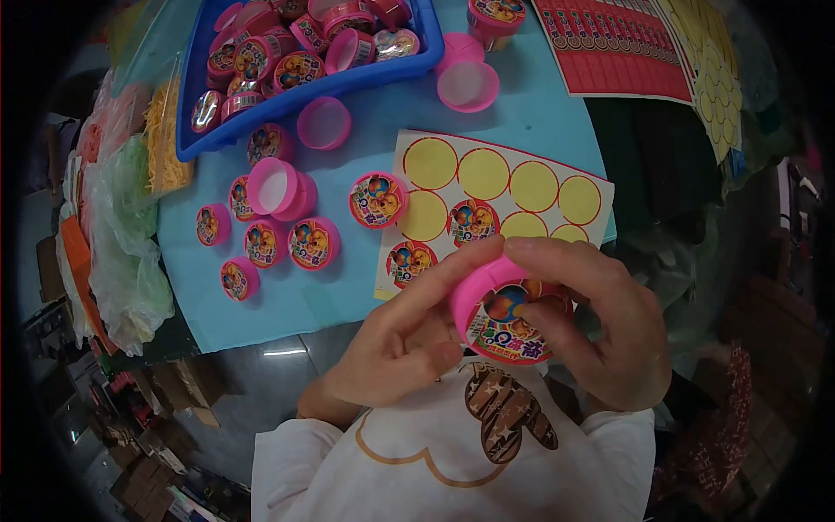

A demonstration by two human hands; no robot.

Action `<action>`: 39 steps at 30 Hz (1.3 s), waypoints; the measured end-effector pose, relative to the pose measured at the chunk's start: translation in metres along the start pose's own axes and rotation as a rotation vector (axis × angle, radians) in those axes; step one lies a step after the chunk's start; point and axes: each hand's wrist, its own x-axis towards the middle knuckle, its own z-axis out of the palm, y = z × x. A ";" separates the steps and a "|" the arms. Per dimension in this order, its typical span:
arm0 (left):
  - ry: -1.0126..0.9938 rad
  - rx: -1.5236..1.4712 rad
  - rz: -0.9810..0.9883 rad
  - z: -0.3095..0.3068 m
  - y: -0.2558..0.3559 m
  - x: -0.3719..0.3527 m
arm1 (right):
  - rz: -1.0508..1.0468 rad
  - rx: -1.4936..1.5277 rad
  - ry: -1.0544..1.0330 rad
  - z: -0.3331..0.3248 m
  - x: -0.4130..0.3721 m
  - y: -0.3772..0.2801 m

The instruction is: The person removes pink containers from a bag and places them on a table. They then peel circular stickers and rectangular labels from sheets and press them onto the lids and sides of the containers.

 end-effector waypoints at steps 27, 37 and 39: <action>0.245 0.201 0.076 0.006 -0.009 -0.002 | 0.017 -0.277 -0.012 0.023 -0.009 0.003; 0.521 0.521 0.029 -0.025 -0.028 0.018 | 0.130 -0.771 0.357 0.041 -0.012 0.090; 0.649 0.732 0.106 -0.050 -0.016 0.042 | 0.220 -0.750 0.397 0.030 -0.017 0.112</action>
